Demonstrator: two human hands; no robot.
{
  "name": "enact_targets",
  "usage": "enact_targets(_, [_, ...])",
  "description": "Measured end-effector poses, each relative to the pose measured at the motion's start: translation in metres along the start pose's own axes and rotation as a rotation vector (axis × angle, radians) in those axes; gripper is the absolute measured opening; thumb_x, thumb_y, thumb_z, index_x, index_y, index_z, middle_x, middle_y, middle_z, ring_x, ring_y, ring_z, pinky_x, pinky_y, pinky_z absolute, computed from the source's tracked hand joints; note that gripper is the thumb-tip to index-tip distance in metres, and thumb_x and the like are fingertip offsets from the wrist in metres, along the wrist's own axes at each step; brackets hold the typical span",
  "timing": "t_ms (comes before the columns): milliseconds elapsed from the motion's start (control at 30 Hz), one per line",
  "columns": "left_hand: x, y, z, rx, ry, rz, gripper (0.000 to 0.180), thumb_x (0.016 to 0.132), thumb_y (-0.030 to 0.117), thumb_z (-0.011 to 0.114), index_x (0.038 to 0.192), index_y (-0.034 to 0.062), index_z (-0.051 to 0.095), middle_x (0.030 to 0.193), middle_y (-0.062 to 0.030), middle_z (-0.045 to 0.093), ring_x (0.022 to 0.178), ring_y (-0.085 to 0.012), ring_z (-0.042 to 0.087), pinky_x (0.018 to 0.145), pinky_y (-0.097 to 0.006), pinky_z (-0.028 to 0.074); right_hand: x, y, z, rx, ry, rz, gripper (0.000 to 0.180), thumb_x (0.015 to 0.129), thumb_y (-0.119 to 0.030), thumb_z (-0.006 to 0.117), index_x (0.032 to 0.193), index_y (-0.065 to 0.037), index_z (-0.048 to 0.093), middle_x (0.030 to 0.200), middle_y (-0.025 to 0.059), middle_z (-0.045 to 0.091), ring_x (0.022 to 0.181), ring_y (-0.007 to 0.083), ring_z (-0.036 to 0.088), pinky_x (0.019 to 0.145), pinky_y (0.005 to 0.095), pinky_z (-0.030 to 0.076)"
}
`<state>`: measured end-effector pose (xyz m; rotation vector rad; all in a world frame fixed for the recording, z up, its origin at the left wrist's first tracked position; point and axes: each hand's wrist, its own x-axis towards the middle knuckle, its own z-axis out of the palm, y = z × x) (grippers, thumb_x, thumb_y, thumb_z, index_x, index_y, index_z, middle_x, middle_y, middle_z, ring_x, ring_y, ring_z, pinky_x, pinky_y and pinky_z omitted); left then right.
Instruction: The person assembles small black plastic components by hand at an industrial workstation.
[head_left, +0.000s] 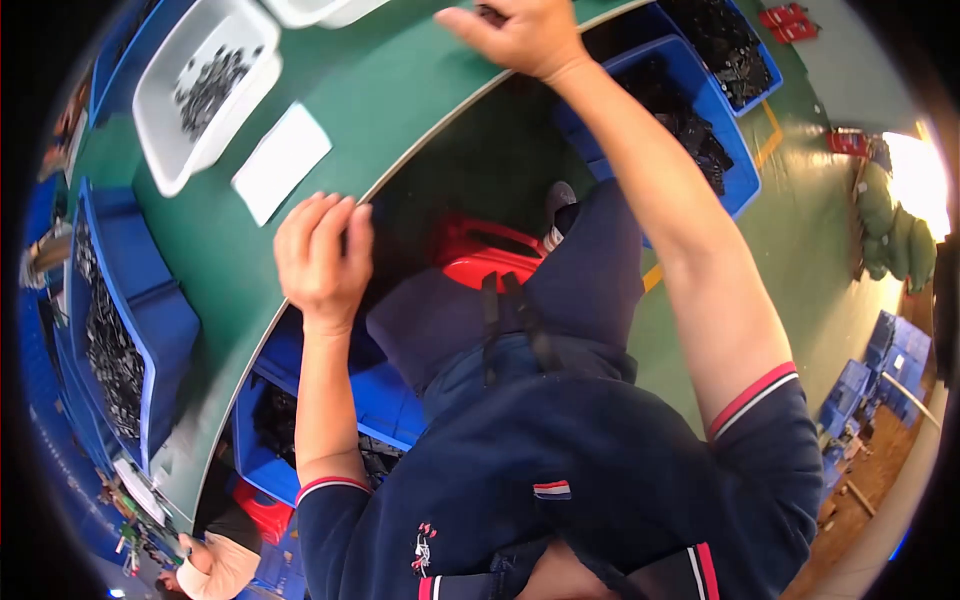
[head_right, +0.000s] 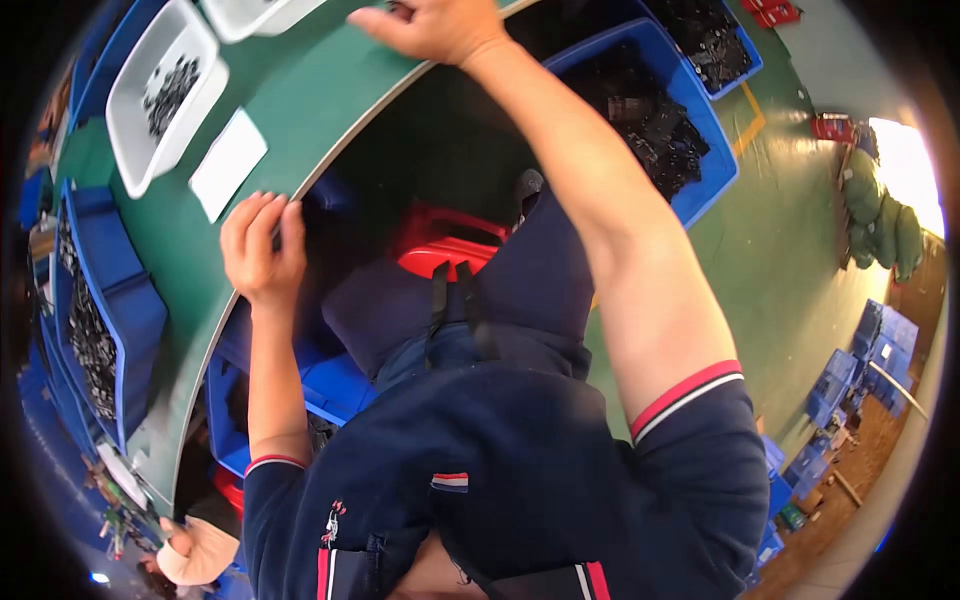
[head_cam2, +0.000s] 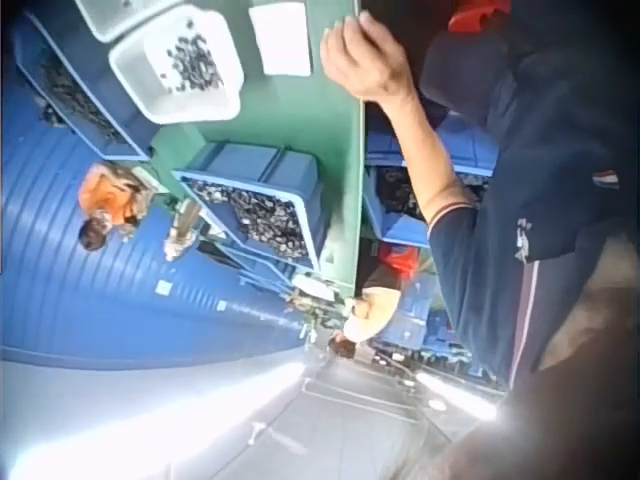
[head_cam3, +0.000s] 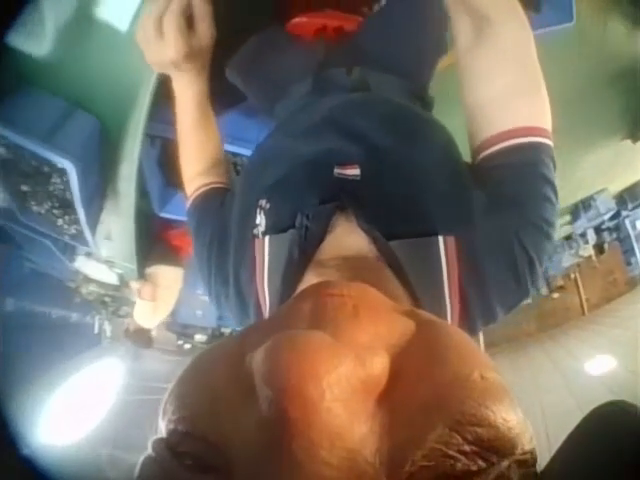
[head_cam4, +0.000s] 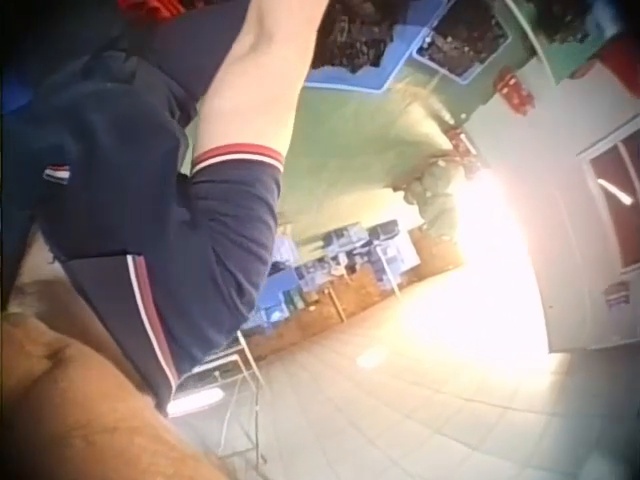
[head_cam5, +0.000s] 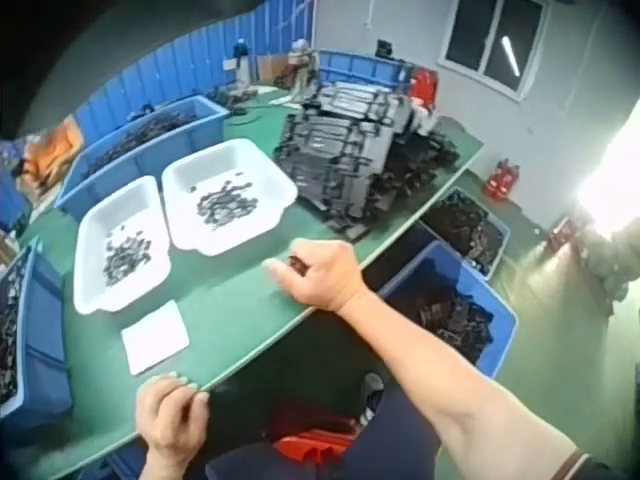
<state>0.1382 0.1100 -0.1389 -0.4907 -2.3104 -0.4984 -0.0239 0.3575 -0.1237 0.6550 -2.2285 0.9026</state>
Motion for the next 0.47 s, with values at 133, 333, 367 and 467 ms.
enact_targets(133, [0.001, 0.006, 0.009, 0.077, 0.029, 0.067, 0.013, 0.071, 0.005, 0.072, 0.08, 0.004, 0.063, 0.084, -0.0085, 0.063, 0.08, -0.0267, 0.062, 0.072, -0.036, 0.051, -0.012, 0.012, -0.009, 0.325, 0.13, 0.134, 0.043, 0.077, -0.04, 0.068, 0.058, -0.006, 0.05, 0.053, 0.0149, 0.052, 0.047, 0.0284, 0.055, 0.045, 0.0352, 0.042])
enact_targets(333, [-0.004, 0.012, 0.007, 0.127, -0.011, 0.124, 0.009, 0.076, 0.004, 0.067, 0.082, 0.0007, 0.062, 0.087, -0.0115, 0.062, 0.082, -0.0271, 0.061, 0.073, -0.035, 0.051, -0.141, 0.025, -0.052, 0.745, 0.546, 0.752, 0.029, 0.09, -0.026, 0.052, 0.076, -0.001, 0.061, 0.062, 0.0013, 0.057, 0.05, 0.0103, 0.051, 0.049, 0.0237, 0.042])
enact_targets(367, [-0.003, 0.013, 0.007, 0.139, -0.019, 0.128, 0.009, 0.076, 0.003, 0.067, 0.083, -0.0001, 0.062, 0.088, -0.0117, 0.062, 0.083, -0.0262, 0.061, 0.073, -0.035, 0.051, -0.176, 0.034, -0.064, 0.695, 0.488, 0.98, 0.029, 0.09, -0.027, 0.051, 0.079, -0.002, 0.062, 0.063, 0.0006, 0.057, 0.051, 0.0098, 0.051, 0.05, 0.0229, 0.042])
enact_targets(467, [-0.002, 0.017, 0.011, 0.132, -0.018, 0.134, 0.01, 0.077, 0.004, 0.067, 0.084, 0.0004, 0.062, 0.088, -0.0116, 0.062, 0.083, -0.0264, 0.061, 0.073, -0.034, 0.051, -0.247, 0.048, -0.093, 0.886, 0.344, 1.405, 0.028, 0.091, -0.028, 0.048, 0.087, -0.004, 0.062, 0.065, -0.0001, 0.057, 0.056, 0.0092, 0.052, 0.054, 0.0216, 0.042])
